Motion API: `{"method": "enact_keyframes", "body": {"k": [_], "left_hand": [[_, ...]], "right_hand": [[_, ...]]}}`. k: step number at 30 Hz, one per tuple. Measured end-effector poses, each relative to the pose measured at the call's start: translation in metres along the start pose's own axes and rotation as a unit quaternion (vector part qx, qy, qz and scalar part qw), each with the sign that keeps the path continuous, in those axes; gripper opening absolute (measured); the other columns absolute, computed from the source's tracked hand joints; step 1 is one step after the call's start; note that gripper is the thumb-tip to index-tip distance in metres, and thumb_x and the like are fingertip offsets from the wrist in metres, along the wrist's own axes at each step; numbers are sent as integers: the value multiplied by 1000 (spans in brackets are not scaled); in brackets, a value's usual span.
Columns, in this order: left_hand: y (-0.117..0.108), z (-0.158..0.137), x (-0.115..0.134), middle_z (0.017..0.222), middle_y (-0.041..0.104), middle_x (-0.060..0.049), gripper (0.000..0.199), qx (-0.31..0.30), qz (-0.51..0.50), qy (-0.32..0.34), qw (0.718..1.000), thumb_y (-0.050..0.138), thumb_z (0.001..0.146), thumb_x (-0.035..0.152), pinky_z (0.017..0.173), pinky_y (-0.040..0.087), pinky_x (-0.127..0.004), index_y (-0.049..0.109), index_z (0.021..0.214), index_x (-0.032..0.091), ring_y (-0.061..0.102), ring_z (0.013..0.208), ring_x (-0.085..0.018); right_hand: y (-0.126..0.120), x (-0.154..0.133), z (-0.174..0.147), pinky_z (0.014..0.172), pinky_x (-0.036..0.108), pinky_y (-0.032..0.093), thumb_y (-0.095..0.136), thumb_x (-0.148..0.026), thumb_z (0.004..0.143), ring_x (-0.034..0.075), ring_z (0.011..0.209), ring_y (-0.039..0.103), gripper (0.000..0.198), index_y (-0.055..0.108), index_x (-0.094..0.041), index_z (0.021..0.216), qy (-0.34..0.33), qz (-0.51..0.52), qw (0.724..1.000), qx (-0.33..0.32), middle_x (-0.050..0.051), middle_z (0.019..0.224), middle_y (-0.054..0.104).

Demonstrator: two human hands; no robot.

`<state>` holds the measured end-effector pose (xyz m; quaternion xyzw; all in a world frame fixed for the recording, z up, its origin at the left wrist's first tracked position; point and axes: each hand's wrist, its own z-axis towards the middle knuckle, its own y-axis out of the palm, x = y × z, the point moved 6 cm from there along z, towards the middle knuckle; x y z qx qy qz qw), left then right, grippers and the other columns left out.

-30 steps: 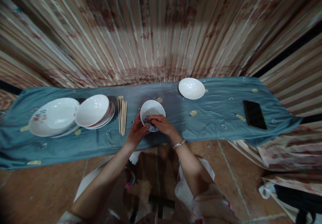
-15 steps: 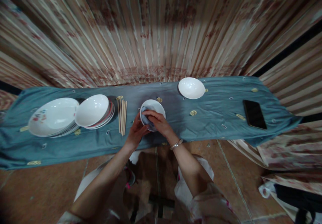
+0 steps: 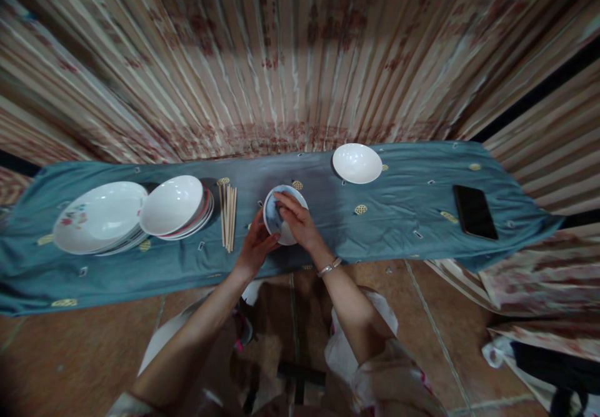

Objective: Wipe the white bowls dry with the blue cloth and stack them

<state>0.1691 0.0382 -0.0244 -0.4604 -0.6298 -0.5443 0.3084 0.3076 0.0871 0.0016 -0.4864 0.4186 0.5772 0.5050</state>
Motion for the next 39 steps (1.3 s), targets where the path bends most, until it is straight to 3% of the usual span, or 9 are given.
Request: {"method": "enact_keyframes", "body": {"k": [6,11,15,24,30,39], "left_hand": [[0,0,0,124,68,-8,91,2,9,3,1000,90,69,28,81,62,-32,48,151,32,66,116,-28],[0,-1,0,129,66,-10,93,-3,13,0,1000,89,70,32,86,61,-37,45,152,32,64,120,-29],[0,-1,-1,127,66,-9,97,3,18,-11,1000,89,68,33,84,60,-36,42,153,31,64,117,-29],[2,-1,-2,133,63,-10,95,-1,17,-7,1000,89,69,31,87,61,-37,43,153,31,62,120,-29],[3,-4,2,129,64,-9,94,3,22,-15,1000,88,69,31,85,60,-36,44,152,31,63,114,-27],[3,-3,1,124,67,-8,92,3,14,-9,1000,88,70,29,84,61,-37,46,152,31,64,112,-26]], "right_hand": [[-7,7,4,118,38,45,59,-54,94,22,125,66,52,67,-28,139,-7,-36,999,7,7,157,53],[-14,14,6,125,40,37,55,-53,97,23,143,52,50,66,-29,139,-18,-101,995,11,5,155,54],[-21,18,6,127,42,33,53,-40,98,23,146,48,44,66,-27,138,-32,-180,983,15,8,152,55],[-21,17,2,125,46,39,47,-17,92,25,140,52,47,68,-20,134,-37,-328,944,-7,13,146,58],[-19,16,-1,120,45,44,49,-13,90,26,130,60,41,75,-19,121,-23,-361,932,-32,14,135,66],[-14,13,-6,109,39,50,51,-11,90,22,116,69,35,79,-22,107,25,-370,922,-110,7,118,77]]}}
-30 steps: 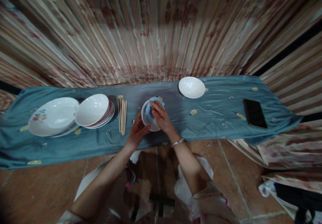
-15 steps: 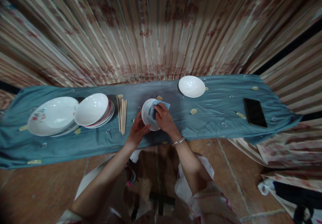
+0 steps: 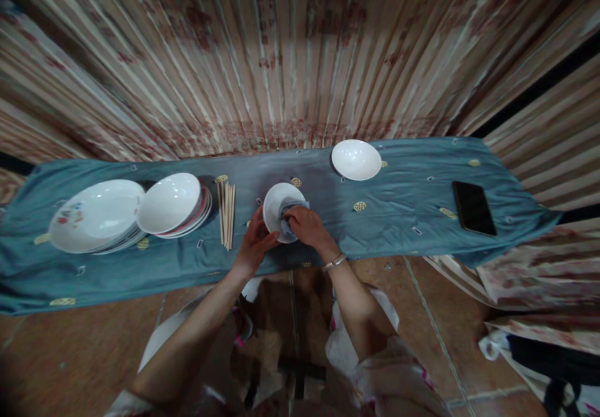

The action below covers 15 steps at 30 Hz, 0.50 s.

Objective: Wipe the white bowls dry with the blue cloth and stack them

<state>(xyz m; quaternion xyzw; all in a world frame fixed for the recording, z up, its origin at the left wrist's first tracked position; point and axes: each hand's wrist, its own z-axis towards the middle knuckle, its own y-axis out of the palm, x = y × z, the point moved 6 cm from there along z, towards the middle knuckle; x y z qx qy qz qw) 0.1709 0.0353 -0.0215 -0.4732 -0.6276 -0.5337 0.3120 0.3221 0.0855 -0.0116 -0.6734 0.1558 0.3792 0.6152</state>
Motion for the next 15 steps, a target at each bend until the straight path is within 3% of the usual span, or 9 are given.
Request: {"method": "enact_keyframes", "body": {"k": [5,9,15], "left_hand": [[0,1,0,128,66,-9,97,0,-1,0,1000,90,66,31,85,60,-36,46,151,30,64,116,-27],[-2,2,-2,131,66,-10,99,1,-7,2,1000,92,64,32,82,60,-33,45,151,30,65,116,-28],[-1,2,-3,131,66,-10,96,-2,-20,3,1000,92,65,32,81,60,-32,47,150,31,66,113,-26]], "right_hand": [[2,-2,1,104,39,52,51,-12,89,22,109,71,34,81,-25,101,32,26,999,-35,4,114,79],[2,-5,2,91,32,54,51,-12,87,19,93,72,35,83,-25,95,36,59,996,-54,1,102,81],[3,-11,2,77,26,51,51,-14,82,15,78,68,34,83,-20,89,33,205,975,-78,0,86,79]]}}
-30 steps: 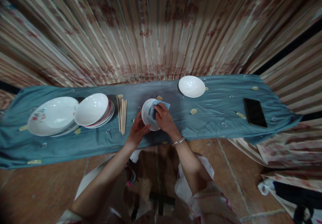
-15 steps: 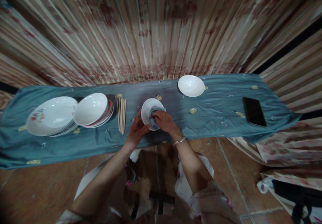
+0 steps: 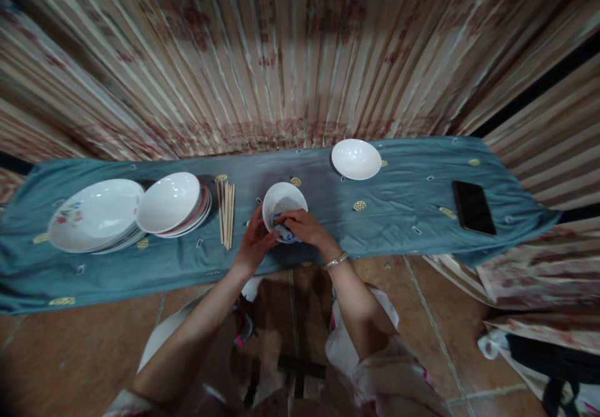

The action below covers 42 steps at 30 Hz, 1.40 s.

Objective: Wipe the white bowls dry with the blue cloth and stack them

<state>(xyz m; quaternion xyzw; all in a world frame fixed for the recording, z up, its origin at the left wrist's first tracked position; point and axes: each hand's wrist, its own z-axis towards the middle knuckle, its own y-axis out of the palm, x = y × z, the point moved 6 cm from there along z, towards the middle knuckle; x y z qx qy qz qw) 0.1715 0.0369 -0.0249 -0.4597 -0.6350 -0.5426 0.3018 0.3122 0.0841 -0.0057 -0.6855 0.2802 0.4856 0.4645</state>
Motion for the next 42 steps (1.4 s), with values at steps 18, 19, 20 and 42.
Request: {"method": "enact_keyframes", "body": {"k": [18,19,20,42], "left_hand": [[-3,5,-7,132,65,-9,94,21,21,23,999,90,65,34,90,59,-39,48,149,32,62,122,-29],[-2,4,-5,133,65,-8,92,12,26,19,999,89,67,34,94,58,-40,48,149,32,62,122,-28],[0,2,-2,135,65,-8,91,4,31,17,999,89,68,33,97,57,-40,48,149,32,62,123,-27],[4,-4,2,143,61,-10,87,-21,31,31,999,89,71,27,107,53,-45,50,149,29,58,131,-30]], "right_hand": [[1,-16,-5,90,32,57,79,-50,74,19,93,72,31,84,-27,94,-33,264,953,146,0,102,81],[0,-17,-5,94,34,57,79,-52,75,20,98,72,33,84,-27,96,-39,262,953,150,0,105,81],[-1,-18,-5,97,35,56,78,-53,76,21,103,72,34,84,-28,98,-45,260,953,152,0,109,81],[-25,-2,3,119,41,43,68,-47,89,25,135,59,54,67,-24,138,-94,93,971,199,10,146,63]]}}
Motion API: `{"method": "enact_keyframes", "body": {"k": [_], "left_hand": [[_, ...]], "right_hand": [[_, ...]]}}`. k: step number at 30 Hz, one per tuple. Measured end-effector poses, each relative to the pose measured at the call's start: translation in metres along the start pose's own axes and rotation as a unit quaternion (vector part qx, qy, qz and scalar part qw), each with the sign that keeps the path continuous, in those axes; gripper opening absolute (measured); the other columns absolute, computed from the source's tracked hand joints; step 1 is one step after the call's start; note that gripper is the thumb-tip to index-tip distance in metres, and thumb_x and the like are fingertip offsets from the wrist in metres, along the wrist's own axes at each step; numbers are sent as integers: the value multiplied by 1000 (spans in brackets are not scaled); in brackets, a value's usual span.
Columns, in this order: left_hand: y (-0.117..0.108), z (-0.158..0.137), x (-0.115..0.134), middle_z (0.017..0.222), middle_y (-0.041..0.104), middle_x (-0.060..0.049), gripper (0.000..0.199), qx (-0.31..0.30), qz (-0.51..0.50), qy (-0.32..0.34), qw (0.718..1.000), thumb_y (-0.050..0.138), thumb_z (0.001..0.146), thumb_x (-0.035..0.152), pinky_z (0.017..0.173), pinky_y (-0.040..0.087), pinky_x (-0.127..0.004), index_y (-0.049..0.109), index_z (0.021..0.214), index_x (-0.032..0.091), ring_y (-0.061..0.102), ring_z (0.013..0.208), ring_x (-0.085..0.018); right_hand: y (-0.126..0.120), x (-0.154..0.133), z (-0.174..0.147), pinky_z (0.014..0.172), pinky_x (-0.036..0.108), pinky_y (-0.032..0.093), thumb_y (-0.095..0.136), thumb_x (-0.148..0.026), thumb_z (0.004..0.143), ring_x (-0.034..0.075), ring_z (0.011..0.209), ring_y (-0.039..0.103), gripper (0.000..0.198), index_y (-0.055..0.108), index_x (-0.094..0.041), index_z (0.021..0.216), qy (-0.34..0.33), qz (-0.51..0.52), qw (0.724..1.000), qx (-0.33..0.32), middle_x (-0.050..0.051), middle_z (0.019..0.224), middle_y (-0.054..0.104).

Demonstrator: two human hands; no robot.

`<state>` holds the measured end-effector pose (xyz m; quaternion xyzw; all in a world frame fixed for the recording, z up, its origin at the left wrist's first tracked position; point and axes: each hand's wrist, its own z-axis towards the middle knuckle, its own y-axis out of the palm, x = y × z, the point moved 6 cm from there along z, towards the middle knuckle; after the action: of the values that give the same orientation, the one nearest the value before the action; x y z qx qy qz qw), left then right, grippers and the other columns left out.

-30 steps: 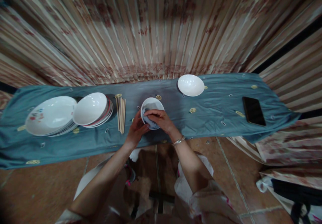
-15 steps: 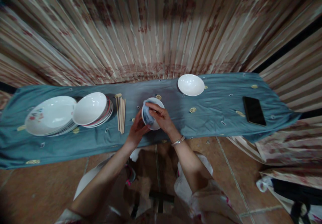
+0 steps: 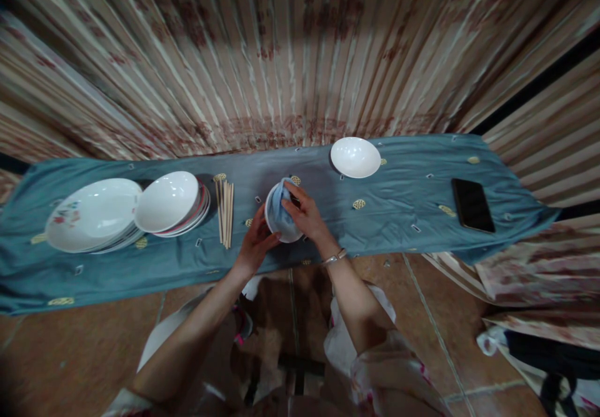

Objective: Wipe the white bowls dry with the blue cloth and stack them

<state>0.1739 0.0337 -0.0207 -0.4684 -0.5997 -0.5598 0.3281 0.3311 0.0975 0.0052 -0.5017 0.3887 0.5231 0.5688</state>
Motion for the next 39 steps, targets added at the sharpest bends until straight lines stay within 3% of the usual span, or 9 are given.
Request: {"method": "enact_keyframes", "body": {"k": [4,11,16,20,27,34,39], "left_hand": [[-1,1,-3,140,62,-9,89,-3,3,-6,1000,88,71,28,108,52,-47,48,150,30,58,130,-29],[-4,3,-5,135,64,-10,94,0,19,-5,1000,91,69,33,103,56,-46,47,152,29,62,124,-30],[-2,3,-3,138,63,-10,97,2,9,-17,1000,92,68,32,96,60,-43,45,154,31,62,124,-30],[-1,3,-1,141,60,-11,99,4,7,-21,1000,91,67,32,93,61,-44,44,154,30,60,126,-32],[-3,5,-4,129,63,-10,101,16,14,-30,999,91,64,32,88,61,-40,44,154,29,60,122,-31],[-2,5,-4,130,65,-9,100,3,-5,-33,999,90,67,32,86,63,-40,43,155,31,63,120,-31],[0,3,-1,132,67,-9,100,8,-8,-34,999,90,68,31,86,63,-39,43,156,32,63,123,-31]], "right_hand": [[-6,3,3,116,46,46,67,-37,88,28,131,60,55,62,-22,141,-37,-135,990,10,13,142,65],[-5,1,-3,116,53,46,55,-24,91,32,127,60,50,59,-14,140,-50,-348,935,42,18,134,67],[-3,-8,-9,114,51,45,49,-13,92,33,125,59,47,60,-8,137,-26,-424,905,30,22,133,66],[-3,-15,-14,112,46,45,42,-7,94,29,119,60,44,64,-11,132,-15,-468,884,-8,21,127,68],[-5,-19,-24,106,42,48,42,-3,93,28,112,63,40,71,-11,118,18,-514,854,-81,21,122,70],[-6,-12,-36,107,34,47,47,-4,92,23,118,67,38,70,-12,121,33,-436,879,-192,16,127,72],[-2,-15,-41,94,31,51,51,-9,92,21,105,71,31,74,-15,111,33,-326,909,-257,12,115,76]]}}
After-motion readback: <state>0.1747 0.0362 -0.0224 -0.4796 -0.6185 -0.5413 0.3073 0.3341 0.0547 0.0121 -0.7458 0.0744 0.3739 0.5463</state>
